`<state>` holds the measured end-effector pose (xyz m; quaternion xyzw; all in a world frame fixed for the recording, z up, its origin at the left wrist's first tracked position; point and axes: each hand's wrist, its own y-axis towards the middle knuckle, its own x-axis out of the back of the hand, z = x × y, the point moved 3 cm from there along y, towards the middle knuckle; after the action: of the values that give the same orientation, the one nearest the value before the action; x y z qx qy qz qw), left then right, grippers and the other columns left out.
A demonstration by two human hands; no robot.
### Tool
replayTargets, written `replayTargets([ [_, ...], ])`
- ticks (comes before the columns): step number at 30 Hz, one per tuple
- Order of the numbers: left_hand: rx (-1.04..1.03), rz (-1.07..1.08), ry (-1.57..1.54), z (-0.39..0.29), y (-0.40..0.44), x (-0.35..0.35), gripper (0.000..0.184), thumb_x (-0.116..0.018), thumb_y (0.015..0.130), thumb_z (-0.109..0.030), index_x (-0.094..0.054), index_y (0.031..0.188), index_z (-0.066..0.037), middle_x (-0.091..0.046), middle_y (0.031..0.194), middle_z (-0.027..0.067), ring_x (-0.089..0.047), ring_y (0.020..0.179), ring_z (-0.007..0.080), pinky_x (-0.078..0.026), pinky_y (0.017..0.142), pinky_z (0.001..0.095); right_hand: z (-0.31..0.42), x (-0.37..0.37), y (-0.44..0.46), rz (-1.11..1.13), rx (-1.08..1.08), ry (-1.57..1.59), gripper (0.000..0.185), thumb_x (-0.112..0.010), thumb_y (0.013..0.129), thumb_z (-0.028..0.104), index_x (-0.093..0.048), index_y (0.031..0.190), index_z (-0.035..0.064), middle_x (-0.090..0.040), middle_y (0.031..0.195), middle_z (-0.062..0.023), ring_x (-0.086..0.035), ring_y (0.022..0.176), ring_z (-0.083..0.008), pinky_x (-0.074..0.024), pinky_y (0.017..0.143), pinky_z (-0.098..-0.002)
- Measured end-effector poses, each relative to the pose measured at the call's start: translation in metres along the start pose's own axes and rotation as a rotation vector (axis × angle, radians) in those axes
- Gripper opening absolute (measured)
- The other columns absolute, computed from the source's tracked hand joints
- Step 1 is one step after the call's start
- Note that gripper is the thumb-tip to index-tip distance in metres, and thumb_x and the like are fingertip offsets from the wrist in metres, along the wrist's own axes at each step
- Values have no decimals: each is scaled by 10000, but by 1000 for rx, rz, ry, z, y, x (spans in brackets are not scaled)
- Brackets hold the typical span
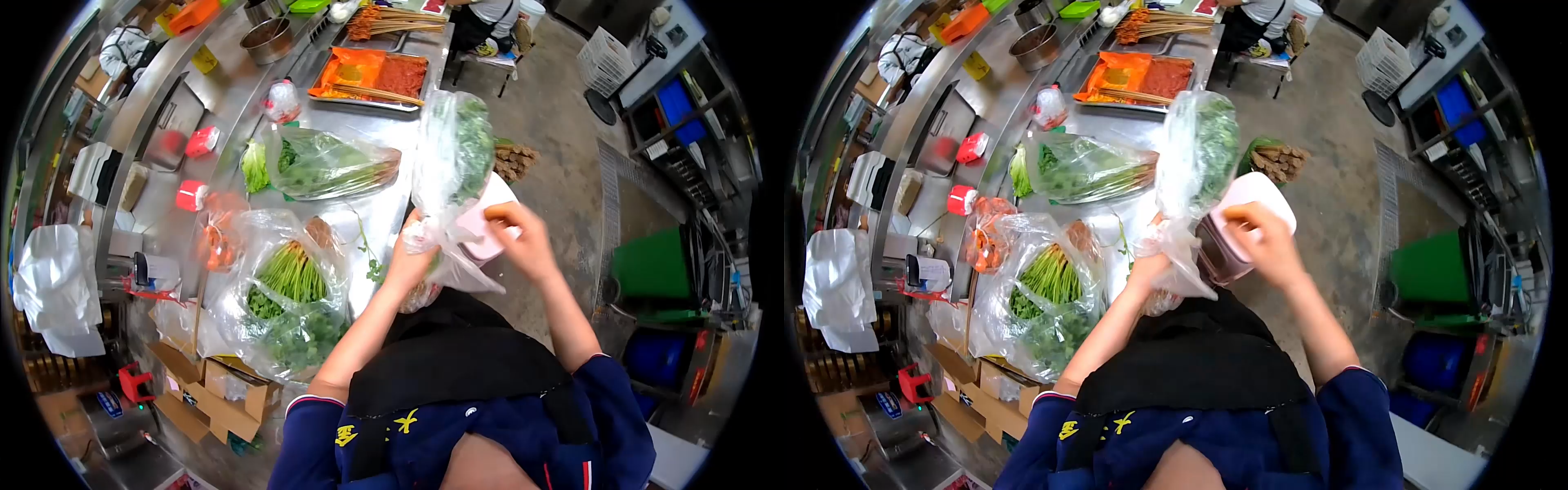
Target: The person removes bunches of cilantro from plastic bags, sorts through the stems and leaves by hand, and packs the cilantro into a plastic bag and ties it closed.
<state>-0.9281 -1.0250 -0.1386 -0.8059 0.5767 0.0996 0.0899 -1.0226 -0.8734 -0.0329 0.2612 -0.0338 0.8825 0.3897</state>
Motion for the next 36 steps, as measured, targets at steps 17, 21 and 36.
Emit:
replayTargets([
  [17, 193, -521, -362, 21, 39, 16, 430, -571, 817, -129, -355, 1165, 5, -564, 893, 122, -562, 734, 143, -472, 606, 252, -32, -38, 56, 441, -14, -65, 258, -610, 703, 230, -504, 805, 18, -543, 706, -116, -553, 651, -256, -421, 588, -332],
  [21, 164, -478, -550, 15, 43, -9, 425, -563, 823, -160, -372, 1169, -3, -567, 923, 134, -590, 746, 181, -496, 601, 288, -58, -33, 60, 245, -126, -177, 222, -593, 699, 225, -549, 795, 30, -580, 720, -103, -571, 667, -229, -429, 594, -332],
  [36, 255, -261, -1029, -3, 20, -22, 394, -466, 847, -259, -461, 1148, -6, -584, 965, 148, -593, 813, 280, -510, 700, 378, -7, -21, 101, 502, -96, 847, 266, -569, 793, 236, -448, 628, 67, -503, 726, -10, -461, 695, -101, -362, 636, -246],
])
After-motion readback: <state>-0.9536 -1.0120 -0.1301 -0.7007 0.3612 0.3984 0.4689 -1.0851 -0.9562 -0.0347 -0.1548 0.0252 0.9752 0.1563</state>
